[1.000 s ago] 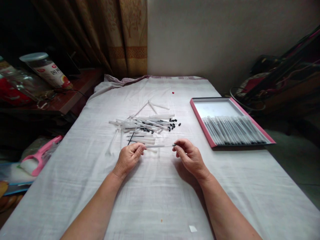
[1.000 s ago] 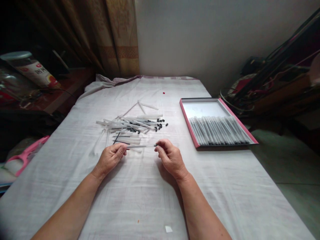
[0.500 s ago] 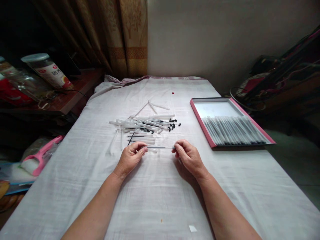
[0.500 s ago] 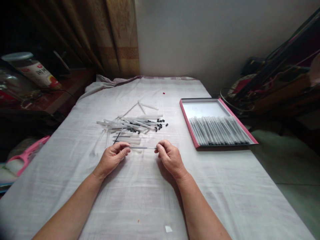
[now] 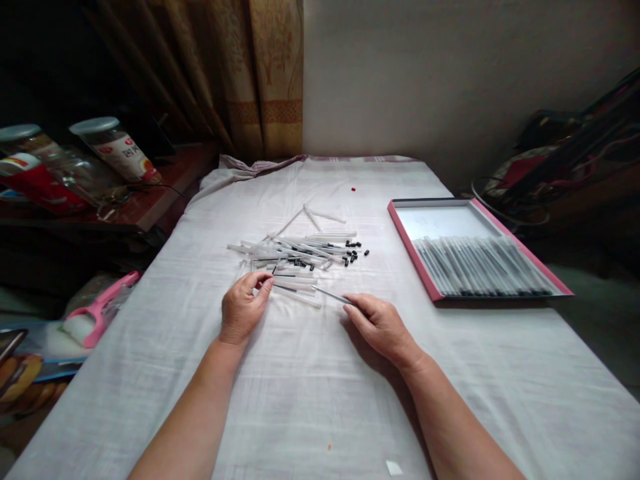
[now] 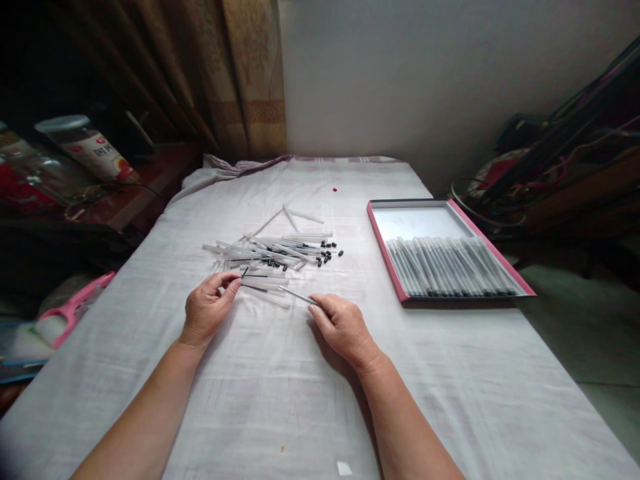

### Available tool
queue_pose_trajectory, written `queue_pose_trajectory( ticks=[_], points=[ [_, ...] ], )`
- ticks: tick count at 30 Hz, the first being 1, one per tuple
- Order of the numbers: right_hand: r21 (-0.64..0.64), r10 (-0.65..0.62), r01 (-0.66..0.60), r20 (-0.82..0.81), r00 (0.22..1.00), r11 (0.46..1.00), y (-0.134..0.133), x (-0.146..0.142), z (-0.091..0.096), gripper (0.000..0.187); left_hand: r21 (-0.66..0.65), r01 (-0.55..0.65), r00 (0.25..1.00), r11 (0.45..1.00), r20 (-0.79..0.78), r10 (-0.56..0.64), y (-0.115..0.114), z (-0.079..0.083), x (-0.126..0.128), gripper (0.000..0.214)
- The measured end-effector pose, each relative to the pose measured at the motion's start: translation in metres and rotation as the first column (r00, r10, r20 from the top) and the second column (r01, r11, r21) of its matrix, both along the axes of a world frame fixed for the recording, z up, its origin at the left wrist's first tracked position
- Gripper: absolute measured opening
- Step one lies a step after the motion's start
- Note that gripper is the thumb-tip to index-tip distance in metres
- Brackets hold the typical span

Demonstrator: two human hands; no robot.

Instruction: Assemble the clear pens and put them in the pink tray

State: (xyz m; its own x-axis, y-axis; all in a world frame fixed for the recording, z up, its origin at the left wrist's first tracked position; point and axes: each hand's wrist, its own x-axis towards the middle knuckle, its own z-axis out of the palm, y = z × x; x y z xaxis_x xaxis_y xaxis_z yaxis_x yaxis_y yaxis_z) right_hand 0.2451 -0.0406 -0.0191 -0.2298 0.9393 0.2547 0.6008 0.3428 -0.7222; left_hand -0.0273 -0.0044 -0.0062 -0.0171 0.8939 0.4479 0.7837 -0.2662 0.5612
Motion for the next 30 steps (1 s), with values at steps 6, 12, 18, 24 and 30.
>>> queue_pose_trajectory(
  ticks=[6, 12, 18, 24, 30],
  points=[
    [0.022, -0.024, 0.023, 0.057, 0.998, 0.999, 0.000, -0.001, -0.006, 0.027, 0.006, -0.270, 0.929, 0.963, -0.261, 0.262, 0.014, -0.004, -0.033, 0.020],
    [0.024, -0.006, 0.004, 0.106, 0.994, 1.000, -0.001, -0.002, -0.004, 0.028, -0.058, -0.307, 0.901, 0.950, -0.340, 0.270, 0.017, -0.007, -0.033, 0.027],
    [0.036, -0.016, 0.012, 0.129, 0.991, 0.999, 0.000, -0.002, -0.007, 0.028, -0.015, -0.175, 0.908, 0.985, -0.390, 0.155, 0.018, 0.000, -0.018, 0.023],
    [0.036, -0.020, 0.015, 0.132, 0.991, 0.999, 0.000, -0.002, -0.007, 0.028, -0.198, -0.140, 0.855, 0.970, -0.518, 0.017, 0.040, 0.013, -0.003, 0.023],
    [0.014, -0.011, 0.009, 0.131, 0.991, 1.000, 0.000, -0.002, -0.005, 0.027, -0.352, -0.111, 0.793, 0.929, -0.595, -0.131, 0.061, 0.030, -0.001, 0.023]
  ],
)
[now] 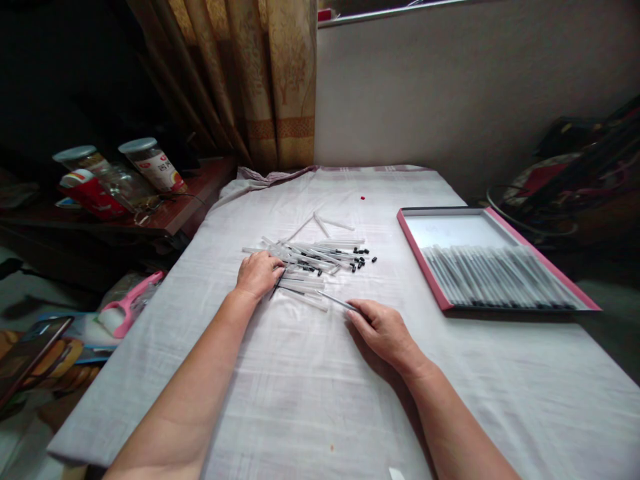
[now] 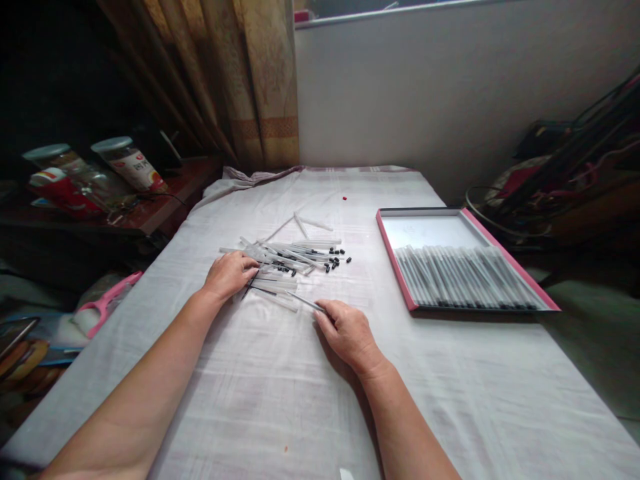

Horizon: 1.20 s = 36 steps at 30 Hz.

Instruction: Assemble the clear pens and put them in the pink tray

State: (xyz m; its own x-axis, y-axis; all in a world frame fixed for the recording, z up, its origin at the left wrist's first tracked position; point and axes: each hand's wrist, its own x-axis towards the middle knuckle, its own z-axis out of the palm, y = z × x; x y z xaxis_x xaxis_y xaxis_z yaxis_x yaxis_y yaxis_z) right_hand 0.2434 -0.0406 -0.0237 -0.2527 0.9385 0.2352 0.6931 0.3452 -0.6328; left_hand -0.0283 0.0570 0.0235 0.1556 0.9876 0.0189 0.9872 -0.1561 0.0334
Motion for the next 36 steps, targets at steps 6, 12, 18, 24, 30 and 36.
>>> queue_pose_trajectory(
  ticks=[6, 12, 18, 24, 30, 36],
  points=[
    [-0.021, 0.006, -0.006, -0.007, 1.000, 1.000, 0.001, 0.000, 0.002, 0.027, -0.026, 0.066, 0.998, 0.997, -0.001, -0.066, -0.001, 0.006, 0.010, 0.025],
    [-0.023, -0.002, 0.002, -0.006, 1.000, 1.000, 0.001, -0.001, 0.002, 0.026, -0.012, 0.068, 0.998, 0.998, -0.010, -0.068, -0.002, 0.007, 0.031, 0.029],
    [-0.032, 0.002, -0.002, -0.016, 1.000, 0.999, 0.001, 0.000, 0.002, 0.027, 0.002, 0.069, 0.997, 0.998, -0.039, -0.069, 0.001, 0.008, 0.048, 0.031],
    [-0.027, -0.008, 0.007, -0.042, 0.999, 1.000, 0.001, -0.001, 0.001, 0.028, -0.025, 0.106, 0.994, 0.994, 0.006, -0.106, 0.008, 0.004, 0.045, 0.021],
    [0.031, -0.092, 0.105, -0.281, 0.955, 0.994, 0.004, 0.000, 0.001, 0.028, 0.203, 0.132, 0.944, 0.970, 0.272, -0.186, -0.013, -0.006, 0.035, 0.015],
    [0.032, -0.064, 0.075, -0.251, 0.966, 0.997, 0.001, 0.002, 0.012, 0.026, 0.182, 0.058, 0.686, 0.982, 0.707, -0.171, -0.070, -0.025, 0.035, 0.014]
  ],
)
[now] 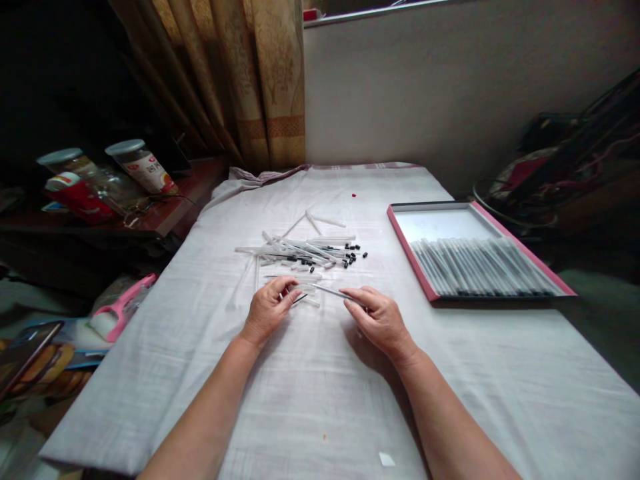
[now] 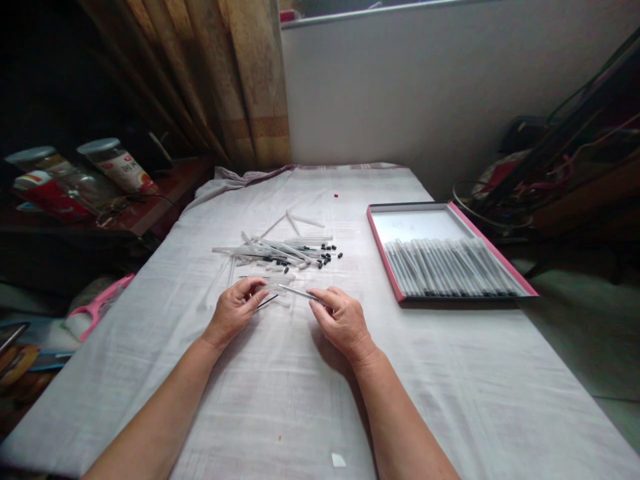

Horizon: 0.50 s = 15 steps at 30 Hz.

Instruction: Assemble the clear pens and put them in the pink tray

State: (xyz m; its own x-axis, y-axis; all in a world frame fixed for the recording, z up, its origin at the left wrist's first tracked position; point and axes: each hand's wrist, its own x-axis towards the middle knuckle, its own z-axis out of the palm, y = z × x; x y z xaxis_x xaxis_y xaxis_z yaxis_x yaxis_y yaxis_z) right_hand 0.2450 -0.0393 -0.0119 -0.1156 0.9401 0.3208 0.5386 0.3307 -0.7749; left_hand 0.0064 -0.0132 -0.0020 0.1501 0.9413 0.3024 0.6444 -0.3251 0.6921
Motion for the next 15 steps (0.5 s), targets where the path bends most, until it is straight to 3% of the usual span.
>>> queue_pose_trajectory(
  ticks=[5, 15],
  points=[
    [-0.032, 0.082, -0.079, 0.096, 0.992, 0.996, -0.002, -0.001, 0.003, 0.027, -0.095, -0.013, 0.986, 0.995, 0.164, 0.029, -0.016, -0.006, 0.003, 0.018],
    [-0.136, 0.240, -0.218, 0.173, 0.955, 0.967, -0.003, 0.003, 0.004, 0.029, -0.170, 0.113, 0.980, 0.979, 0.184, -0.081, -0.021, -0.006, 0.006, 0.017]
  ],
)
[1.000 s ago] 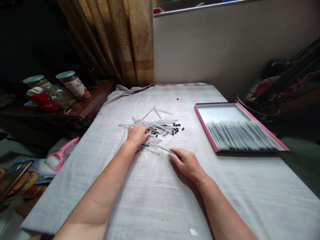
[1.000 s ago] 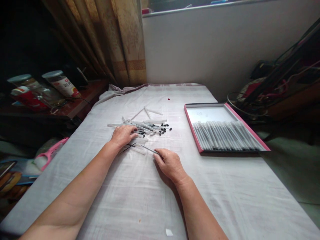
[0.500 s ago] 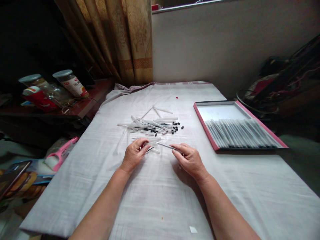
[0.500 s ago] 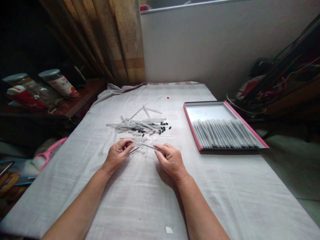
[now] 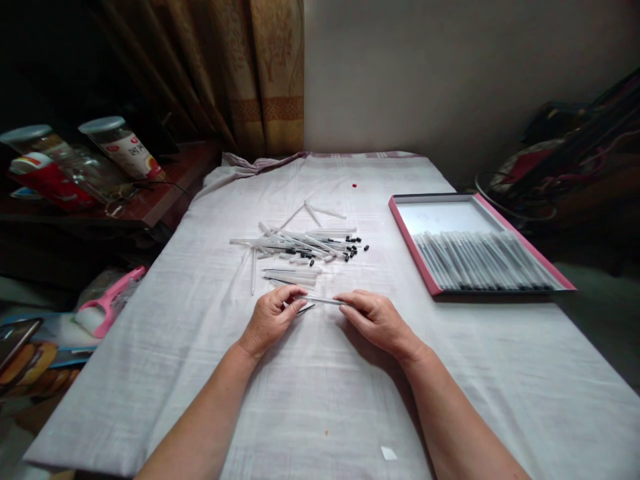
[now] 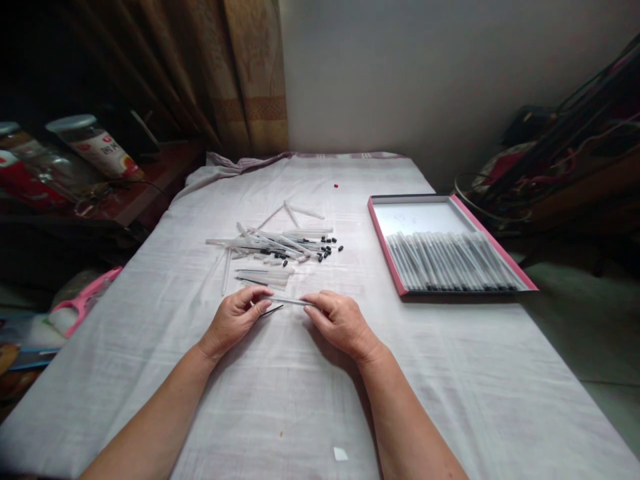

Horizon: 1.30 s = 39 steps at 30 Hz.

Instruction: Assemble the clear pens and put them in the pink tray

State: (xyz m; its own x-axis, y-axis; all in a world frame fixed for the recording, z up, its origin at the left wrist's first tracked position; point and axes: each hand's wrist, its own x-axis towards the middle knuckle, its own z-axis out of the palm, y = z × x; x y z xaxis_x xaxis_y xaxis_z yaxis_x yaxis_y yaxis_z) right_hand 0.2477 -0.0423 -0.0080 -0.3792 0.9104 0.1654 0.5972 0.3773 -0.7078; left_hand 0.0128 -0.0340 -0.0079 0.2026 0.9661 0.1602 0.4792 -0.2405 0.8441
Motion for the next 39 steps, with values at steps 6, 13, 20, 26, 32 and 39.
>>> queue_pose_trajectory(
  ticks=[6, 13, 20, 26, 32, 39],
  points=[
    [-0.054, 0.052, -0.051, 0.012, 0.999, 0.997, -0.002, -0.001, 0.004, 0.027, -0.070, 0.007, 0.995, 0.998, 0.102, 0.000, -0.005, -0.006, 0.010, 0.017],
    [-0.118, 0.083, -0.086, -0.033, 0.996, 0.989, -0.001, -0.001, 0.007, 0.027, -0.084, 0.058, 0.995, 0.995, 0.091, -0.050, -0.007, -0.004, 0.010, 0.013],
    [-0.095, 0.057, -0.060, -0.034, 0.998, 0.994, -0.001, -0.006, 0.005, 0.026, -0.085, 0.042, 0.997, 0.995, 0.071, -0.036, -0.003, -0.007, 0.011, 0.014],
    [-0.100, -0.046, 0.044, -0.025, 0.999, 0.994, 0.000, -0.012, 0.006, 0.021, -0.049, -0.012, 0.998, 0.999, 0.057, 0.014, 0.002, -0.011, 0.015, 0.017],
    [0.103, -0.441, 0.459, -0.162, 0.883, 0.882, 0.008, 0.020, 0.012, 0.020, 0.122, -0.013, 0.997, 0.992, -0.069, 0.022, 0.000, -0.009, 0.007, 0.026],
    [0.238, -0.914, 0.887, 0.011, 0.405, 0.396, 0.039, 0.125, 0.026, 0.033, 0.294, 0.113, 0.944, 0.949, -0.329, -0.010, 0.003, -0.004, 0.002, 0.013]
  ],
)
